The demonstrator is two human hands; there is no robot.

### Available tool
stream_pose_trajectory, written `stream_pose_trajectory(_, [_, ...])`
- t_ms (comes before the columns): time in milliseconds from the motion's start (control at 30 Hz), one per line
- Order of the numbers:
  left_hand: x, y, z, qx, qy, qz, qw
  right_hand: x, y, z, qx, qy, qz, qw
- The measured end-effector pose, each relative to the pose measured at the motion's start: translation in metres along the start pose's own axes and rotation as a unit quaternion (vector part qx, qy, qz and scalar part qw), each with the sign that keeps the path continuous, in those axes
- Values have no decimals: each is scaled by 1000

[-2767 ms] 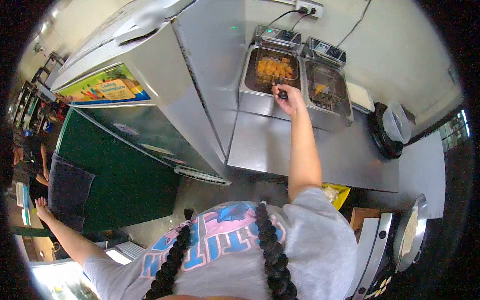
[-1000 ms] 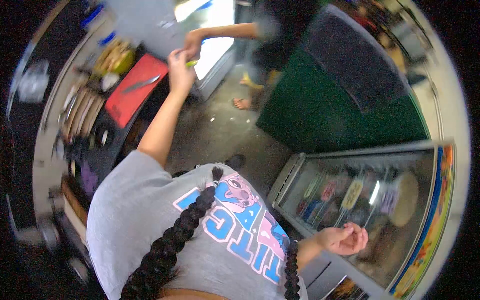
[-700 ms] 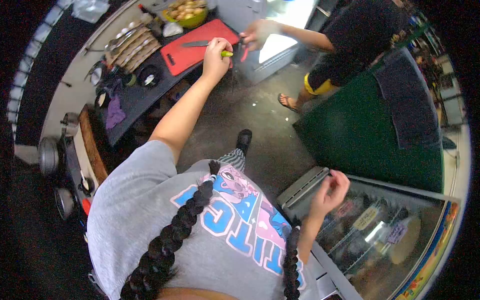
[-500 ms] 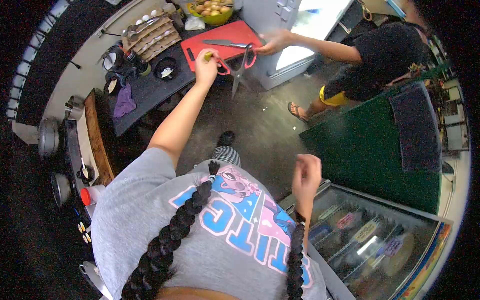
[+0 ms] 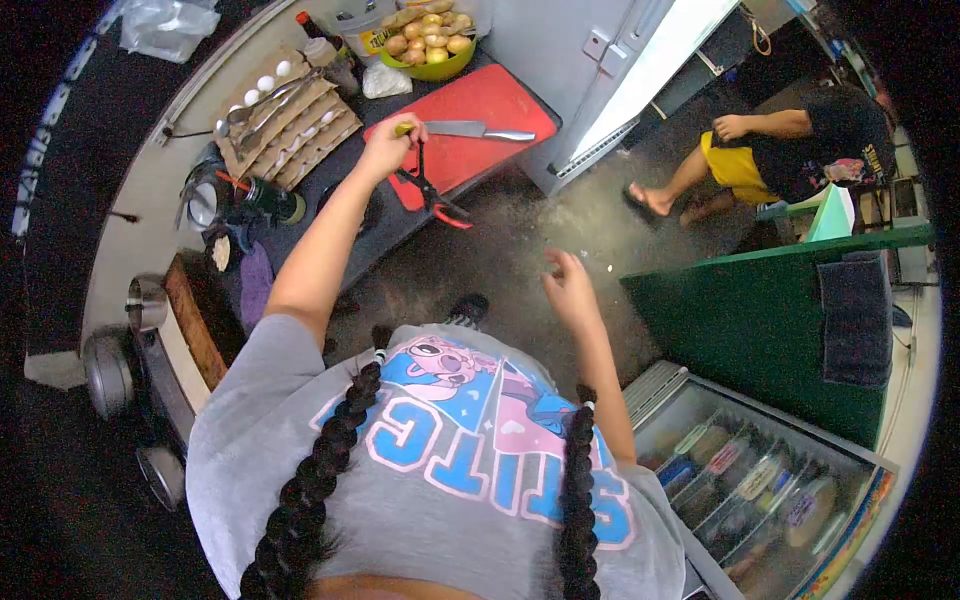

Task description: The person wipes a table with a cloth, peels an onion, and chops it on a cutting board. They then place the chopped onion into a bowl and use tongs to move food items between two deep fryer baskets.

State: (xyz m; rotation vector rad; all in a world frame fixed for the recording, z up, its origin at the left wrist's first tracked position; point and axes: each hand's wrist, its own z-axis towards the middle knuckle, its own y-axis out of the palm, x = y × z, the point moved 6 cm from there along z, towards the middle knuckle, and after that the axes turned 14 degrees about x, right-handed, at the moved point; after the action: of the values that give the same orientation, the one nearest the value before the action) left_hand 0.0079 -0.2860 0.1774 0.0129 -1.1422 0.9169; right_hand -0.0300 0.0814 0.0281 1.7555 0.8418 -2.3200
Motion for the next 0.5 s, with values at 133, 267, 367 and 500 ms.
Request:
stream_pose_trajectory(133, [-32,58,-3,-127,24,170,977,-17,44,12,-91,-1,-68,993])
stream_pose_trajectory(267, [-58,124,-20,-289,256,295,874,-3,67,-13,-159,-47,-118,979])
stream_pose_trajectory(367, [-52,159,-47,-408,227,482,741,53,52,-49,-160,-20,-168,973])
stream_pose_trajectory(500, [-73,148,-77,-228,408,381,798,111,5,-105,-169,65,-227,957])
